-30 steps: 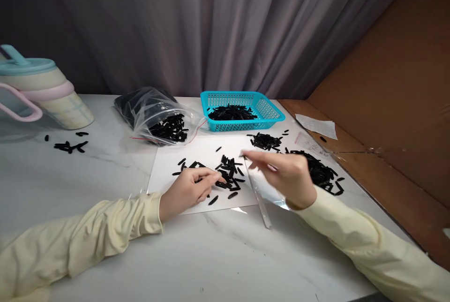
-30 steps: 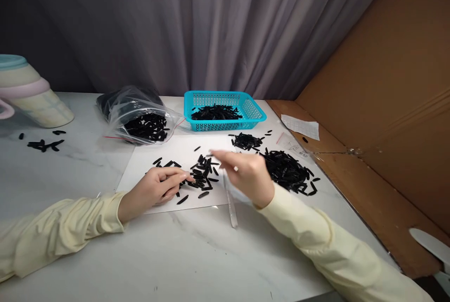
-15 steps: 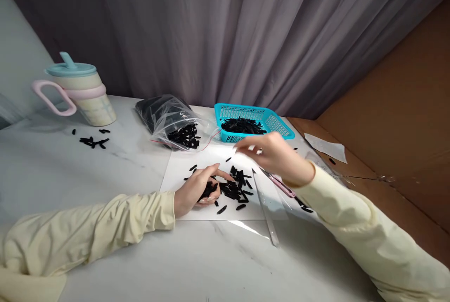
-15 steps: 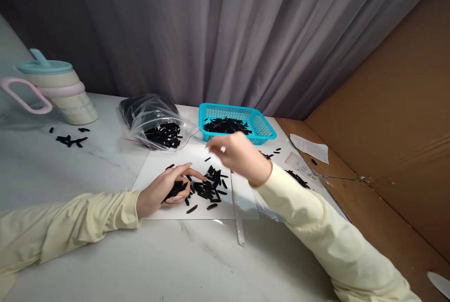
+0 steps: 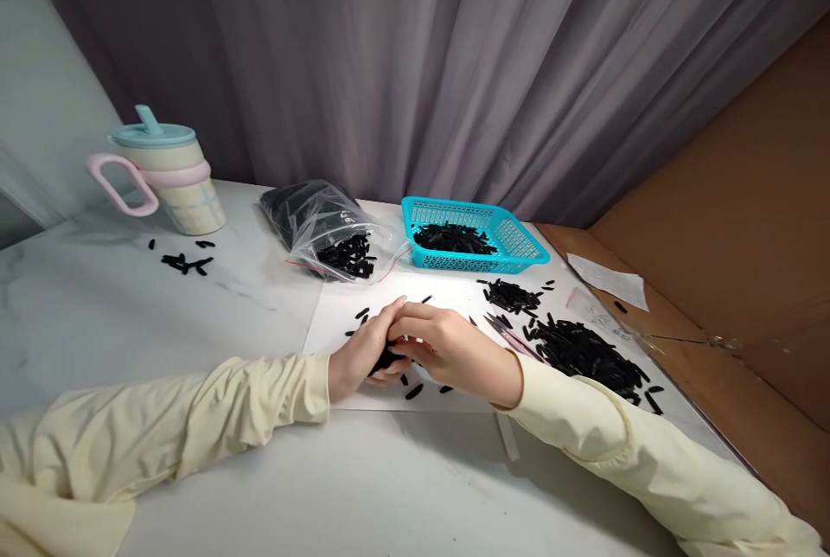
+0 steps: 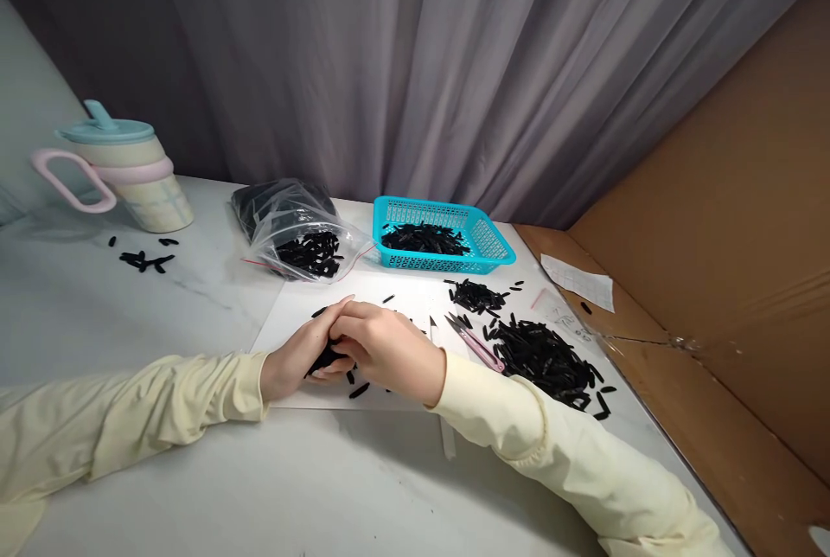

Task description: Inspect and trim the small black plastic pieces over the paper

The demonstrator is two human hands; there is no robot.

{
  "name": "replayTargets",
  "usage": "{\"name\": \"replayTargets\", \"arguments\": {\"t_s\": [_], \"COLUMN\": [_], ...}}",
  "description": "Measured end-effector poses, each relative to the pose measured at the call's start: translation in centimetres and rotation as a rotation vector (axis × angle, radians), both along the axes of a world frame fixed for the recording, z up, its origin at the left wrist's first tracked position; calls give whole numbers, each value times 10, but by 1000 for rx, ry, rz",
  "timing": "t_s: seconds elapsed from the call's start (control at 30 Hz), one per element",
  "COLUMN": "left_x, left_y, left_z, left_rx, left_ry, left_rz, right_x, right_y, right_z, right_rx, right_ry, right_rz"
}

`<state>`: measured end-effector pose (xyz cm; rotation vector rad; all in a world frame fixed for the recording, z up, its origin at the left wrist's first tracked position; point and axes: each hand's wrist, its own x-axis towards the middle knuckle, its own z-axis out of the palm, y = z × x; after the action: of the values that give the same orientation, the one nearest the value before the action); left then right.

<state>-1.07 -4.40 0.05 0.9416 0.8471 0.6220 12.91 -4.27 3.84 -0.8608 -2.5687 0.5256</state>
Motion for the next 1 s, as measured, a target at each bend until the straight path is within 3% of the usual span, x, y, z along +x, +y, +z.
{"name": "replayTargets", "arguments": {"t_s": [0.2, 0.4, 0.53, 0.83, 1.0], "left_x": [0, 1, 1, -1, -1], "left_y": [0, -2, -3, -6, -11], "left_z": [1, 4, 6, 4, 3], "left_rx": [59, 128, 153, 277, 432], "left_ry": [0, 30, 50, 120, 146], "left_rz": [-55, -94, -127, -193, -238], "right_x": [10, 33, 47, 48, 48], "right_y": [-2, -14, -29, -48, -49], "right_z": [7, 8, 4, -9, -12], "right_rx": [-137, -690, -875, -1051, -999], "right_ry": [142, 458, 547, 682, 679], "right_rz": [-86, -193, -235, -296, -337]}}
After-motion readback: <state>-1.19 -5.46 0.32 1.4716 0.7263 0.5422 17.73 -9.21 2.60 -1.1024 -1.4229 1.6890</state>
